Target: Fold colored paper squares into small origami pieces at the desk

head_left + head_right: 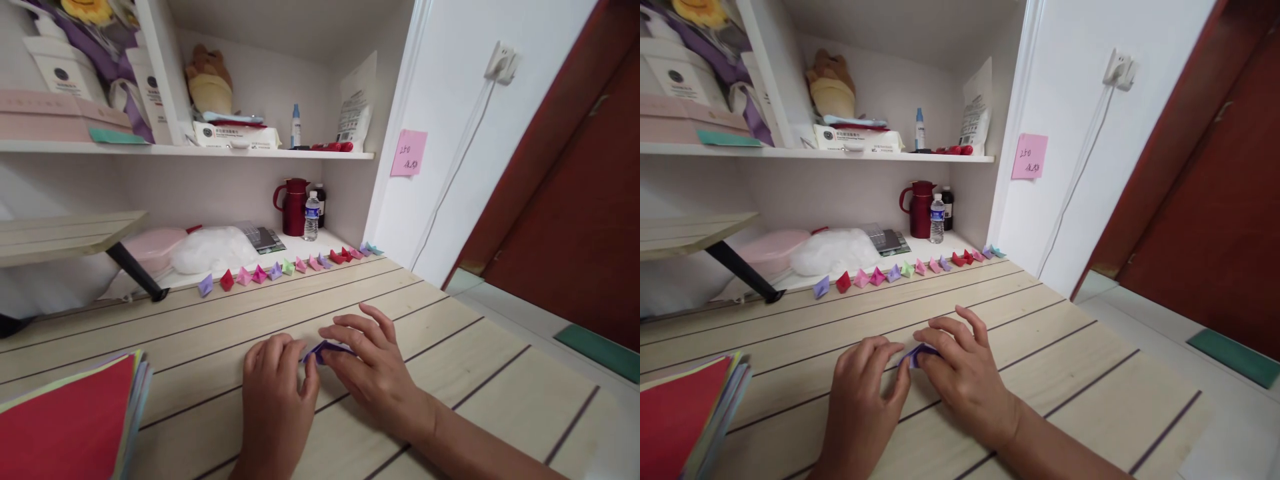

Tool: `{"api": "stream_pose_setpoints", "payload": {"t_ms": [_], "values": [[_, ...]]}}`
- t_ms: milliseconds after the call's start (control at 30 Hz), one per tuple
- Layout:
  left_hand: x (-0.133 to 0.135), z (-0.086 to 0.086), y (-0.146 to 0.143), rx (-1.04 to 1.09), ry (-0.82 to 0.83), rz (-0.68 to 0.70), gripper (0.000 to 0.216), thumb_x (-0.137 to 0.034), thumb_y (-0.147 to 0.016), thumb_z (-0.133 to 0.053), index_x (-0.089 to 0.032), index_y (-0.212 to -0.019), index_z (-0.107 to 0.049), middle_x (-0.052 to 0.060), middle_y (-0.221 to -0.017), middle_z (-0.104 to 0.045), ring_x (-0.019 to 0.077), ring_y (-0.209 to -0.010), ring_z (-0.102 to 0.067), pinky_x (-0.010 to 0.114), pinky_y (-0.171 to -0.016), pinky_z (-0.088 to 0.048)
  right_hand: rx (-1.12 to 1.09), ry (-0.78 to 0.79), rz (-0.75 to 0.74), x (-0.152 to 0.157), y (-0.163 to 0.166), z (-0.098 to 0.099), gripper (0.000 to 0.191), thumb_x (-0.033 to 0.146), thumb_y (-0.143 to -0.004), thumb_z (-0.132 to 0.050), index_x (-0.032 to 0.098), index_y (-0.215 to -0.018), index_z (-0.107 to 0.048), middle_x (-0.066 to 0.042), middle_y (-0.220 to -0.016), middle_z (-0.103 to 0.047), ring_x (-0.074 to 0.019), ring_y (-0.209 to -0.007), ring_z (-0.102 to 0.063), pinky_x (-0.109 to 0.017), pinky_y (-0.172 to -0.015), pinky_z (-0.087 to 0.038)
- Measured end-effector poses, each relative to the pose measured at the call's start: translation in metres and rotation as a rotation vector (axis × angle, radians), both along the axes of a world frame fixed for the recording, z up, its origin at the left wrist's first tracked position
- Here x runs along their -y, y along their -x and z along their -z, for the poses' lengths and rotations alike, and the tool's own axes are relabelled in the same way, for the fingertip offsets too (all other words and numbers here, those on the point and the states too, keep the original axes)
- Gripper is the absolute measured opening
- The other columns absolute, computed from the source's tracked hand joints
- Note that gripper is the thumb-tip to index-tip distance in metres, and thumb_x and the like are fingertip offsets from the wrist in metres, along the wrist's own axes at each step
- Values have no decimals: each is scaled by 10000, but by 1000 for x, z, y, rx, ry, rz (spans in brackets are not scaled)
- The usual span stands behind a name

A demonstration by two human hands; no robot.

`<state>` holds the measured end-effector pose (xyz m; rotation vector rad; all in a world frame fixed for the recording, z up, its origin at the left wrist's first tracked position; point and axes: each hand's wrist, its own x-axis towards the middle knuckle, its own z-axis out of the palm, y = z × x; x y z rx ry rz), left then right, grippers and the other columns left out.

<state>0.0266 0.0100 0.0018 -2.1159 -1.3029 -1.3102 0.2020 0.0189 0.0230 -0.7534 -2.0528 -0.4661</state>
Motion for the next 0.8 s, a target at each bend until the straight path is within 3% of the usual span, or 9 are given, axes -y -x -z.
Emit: {"api": "stream_pose_setpoints", "payload": {"t_ms": [333, 633, 800], "values": [[-1, -3, 0, -27, -31, -28, 70, -140, -839, -639, -207, -856, -631, 26, -833, -632, 208, -800, -597, 404, -814, -425, -4, -6, -1, 0, 0, 1, 137, 148, -951, -594, 244, -952, -692, 14, -1115, -739, -218, -1082, -608, -510, -1097, -310], [-1, -2, 2, -109, 0, -42, 157, -147, -880, -598, -215, -738, -606, -4, -738, -592, 183, -736, -575, 373, -815, -420, -3, 14, -11, -2, -1, 3, 110, 150, -942, -609, 231, -932, -682, 8, -1107, -735, -207, -1087, -601, -499, -1115, -293], [-2, -6, 3, -120, -29, -33, 144, -172, -898, -591, -211, -763, -622, -10, -727, -616, 172, -737, -591, 353, -791, -410, -15, 52, -7, -5, -3, 4, 125, 150, -933, -613, 255, -926, -682, 15, -1090, -730, -194, -1083, -601, -480, -1119, -289]]}}
